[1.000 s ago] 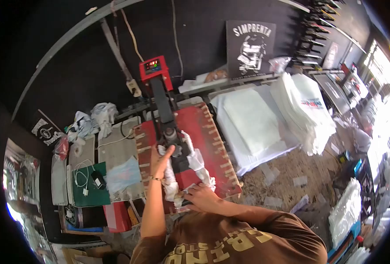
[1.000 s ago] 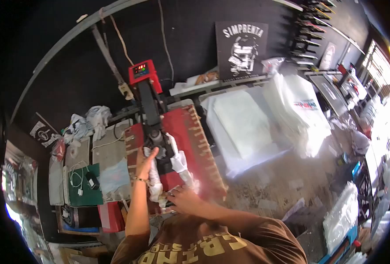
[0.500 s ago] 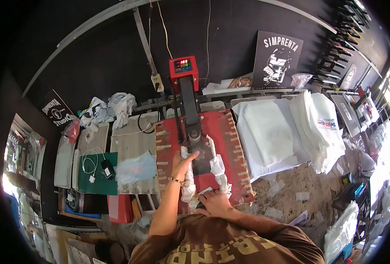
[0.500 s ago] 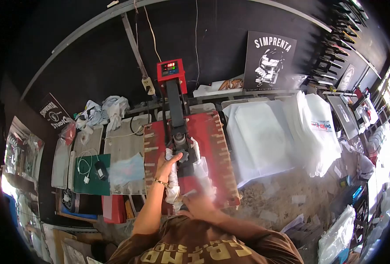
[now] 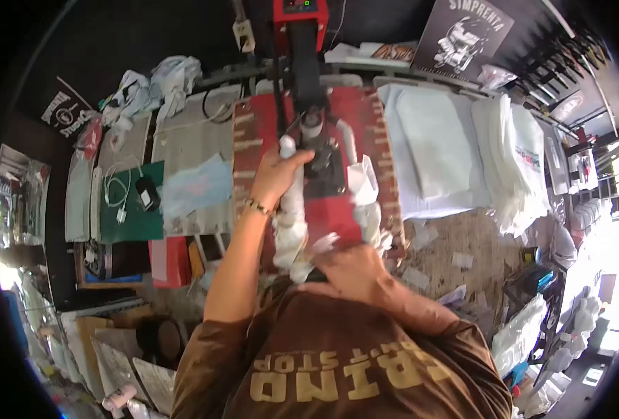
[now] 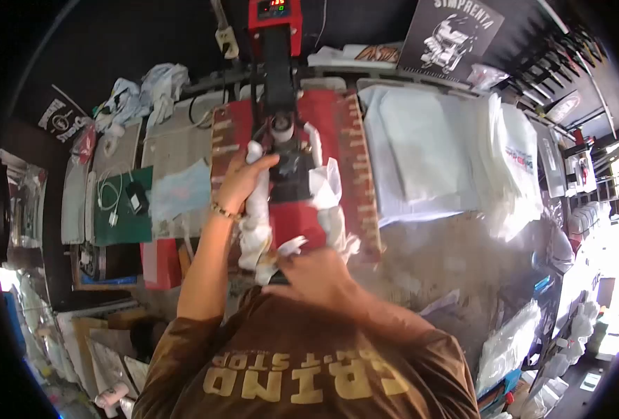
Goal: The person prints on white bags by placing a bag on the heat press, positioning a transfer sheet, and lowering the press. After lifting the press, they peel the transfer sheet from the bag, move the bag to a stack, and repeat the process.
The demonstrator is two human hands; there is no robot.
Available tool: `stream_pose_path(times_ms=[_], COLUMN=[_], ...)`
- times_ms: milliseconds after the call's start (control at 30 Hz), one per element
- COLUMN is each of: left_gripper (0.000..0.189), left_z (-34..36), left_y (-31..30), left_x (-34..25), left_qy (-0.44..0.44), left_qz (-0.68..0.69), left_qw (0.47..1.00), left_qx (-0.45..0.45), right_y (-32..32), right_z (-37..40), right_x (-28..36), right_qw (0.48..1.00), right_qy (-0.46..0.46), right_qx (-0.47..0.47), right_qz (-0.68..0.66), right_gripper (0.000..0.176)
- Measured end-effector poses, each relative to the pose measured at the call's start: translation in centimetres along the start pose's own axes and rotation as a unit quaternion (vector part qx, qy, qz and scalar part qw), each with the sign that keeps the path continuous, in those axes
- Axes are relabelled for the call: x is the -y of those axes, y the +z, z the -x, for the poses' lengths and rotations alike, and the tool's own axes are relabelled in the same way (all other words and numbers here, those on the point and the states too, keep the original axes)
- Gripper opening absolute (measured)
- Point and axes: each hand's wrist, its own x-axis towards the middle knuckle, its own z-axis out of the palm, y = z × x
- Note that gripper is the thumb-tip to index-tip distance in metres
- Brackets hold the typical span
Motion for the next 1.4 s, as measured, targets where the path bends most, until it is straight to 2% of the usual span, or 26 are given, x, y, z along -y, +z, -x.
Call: stream_pose_path(times_ms=[67, 100, 167, 200, 267, 300, 333, 367, 433, 467, 533, 600, 633, 700, 767, 800, 867, 900, 967, 1000, 1033, 1067, 1100, 1200, 1367, 1400], left_gripper=[0.054, 0.055, 0.065, 0.057, 0.045, 0.038, 0.031, 0.028, 0.023, 0.019, 0.017, 0.019, 0.02, 0.021, 0.021, 0.021, 0.019, 0.019, 0.027, 0.027, 0.03, 0.033, 0.033, 0.047, 0.043, 0.043], left_z=[1.3, 0.1, 3.9, 3.5, 6.2, 7.2, 8.4, 9.6, 11.2, 11.1, 12.8, 15.0, 16.5, 17.0, 18.0, 18.3, 18.6, 18.4, 17.4, 16.4, 14.9, 13.7, 12.9, 10.3, 8.9, 8.5], left_y=[0.0, -1.9, -3.6, -5.9, -10.0, -12.2, -14.2, -15.9, -18.9, -22.0, -22.9, -17.6, -15.4, -10.9, -7.1, -6.5, -5.4, -5.3, -5.7, -5.7, -5.7, -6.0, -6.3, -7.4, -6.2, -5.9], left_x=[-0.1, 2.0, -0.2, 1.6, 2.0, 3.2, 4.8, 6.5, 11.7, 17.4, 25.5, 27.7, 27.8, 26.3, 24.7, 24.0, 22.7, 21.9, 20.6, 20.2, 19.4, 18.8, 19.0, 20.6, 20.8, 20.7], left_qy=[-0.023, 0.052, 0.054, 0.05, 0.134, 0.146, 0.157, 0.135, 0.094, 0.141, 0.107, 0.116, 0.127, 0.154, 0.126, 0.128, 0.133, 0.134, 0.292, 0.295, 0.372, 0.441, 0.445, 0.236, 0.325, 0.337], left_qz=[0.045, -0.026, -0.042, -0.046, 0.002, -0.012, -0.026, 0.006, 0.043, 0.126, 0.015, 0.015, 0.0, -0.009, 0.059, 0.059, -0.167, -0.166, -0.329, -0.328, -0.416, -0.494, -0.493, -0.538, -0.518, -0.488], left_qw=[0.999, 0.998, 0.998, 0.998, 0.991, 0.988, 0.982, 0.979, 0.962, 0.956, 0.948, 0.936, 0.949, 0.957, 0.952, 0.952, 0.937, 0.938, 0.86, 0.862, 0.779, 0.679, 0.678, 0.782, 0.75, 0.753], left_qx=[-0.007, 0.016, -0.002, -0.011, -0.003, -0.055, -0.106, -0.152, -0.253, -0.223, -0.3, -0.332, -0.288, -0.246, -0.273, -0.271, -0.277, -0.272, -0.258, -0.251, -0.286, -0.317, -0.315, -0.209, -0.254, -0.286], right_y=[-0.9, -1.3, -2.8, -5.3, -6.0, -6.9, -6.3, -5.7, -3.5, -1.1, 9.4, 15.9, 20.8, 20.0, 19.9, 19.7, 18.8, 18.2, 17.2, 16.3, 15.2, 14.4, 14.3, 14.4, 14.7, 13.9], right_z=[0.3, 0.2, 0.7, 1.3, 3.7, 4.5, 6.4, 7.0, 9.9, 11.6, 16.7, 17.2, 19.1, 15.8, 13.7, 13.6, 13.9, 13.6, 13.3, 12.9, 11.6, 10.8, 10.6, 10.2, 9.4, 9.4], right_x=[0.3, 0.4, 0.4, 0.7, -1.3, -2.8, -3.2, -6.1, -12.5, -15.1, -22.4, -21.0, -22.4, -18.3, -15.7, -15.2, -14.7, -14.8, -14.4, -13.2, -12.0, -11.6, -11.8, -12.4, -11.1, -10.2], right_qw=[0.996, 0.997, 0.991, 0.993, 0.957, 0.937, 0.9, 0.819, 0.754, 0.704, 0.604, 0.701, 0.623, 0.596, 0.801, 0.835, 0.882, 0.881, 0.856, 0.853, 0.886, 0.882, 0.88, 0.909, 0.896, 0.886], right_qy=[0.052, 0.039, -0.036, -0.037, -0.011, -0.035, 0.169, 0.223, 0.315, 0.371, 0.398, 0.434, 0.362, 0.347, 0.348, 0.361, 0.353, 0.357, 0.457, 0.462, 0.368, 0.258, 0.26, 0.252, 0.259, 0.293], right_qx=[0.066, 0.063, -0.122, -0.103, -0.196, -0.322, -0.399, -0.512, -0.523, -0.518, -0.514, -0.438, -0.45, -0.427, -0.429, -0.361, -0.261, -0.263, -0.121, -0.125, -0.264, -0.393, -0.397, -0.329, -0.358, -0.342], right_qz=[-0.041, -0.039, -0.05, -0.049, -0.215, -0.13, -0.054, -0.134, -0.243, -0.314, -0.46, -0.359, -0.527, -0.584, -0.229, -0.205, -0.169, -0.165, -0.209, -0.206, -0.098, 0.016, 0.018, -0.037, -0.045, -0.11], right_gripper=[0.065, 0.065, 0.058, 0.055, 0.057, 0.05, 0.045, 0.042, 0.035, 0.033, 0.027, 0.029, 0.028, 0.027, 0.022, 0.027, 0.033, 0.033, 0.033, 0.033, 0.031, 0.03, 0.03, 0.03, 0.035, 0.037])
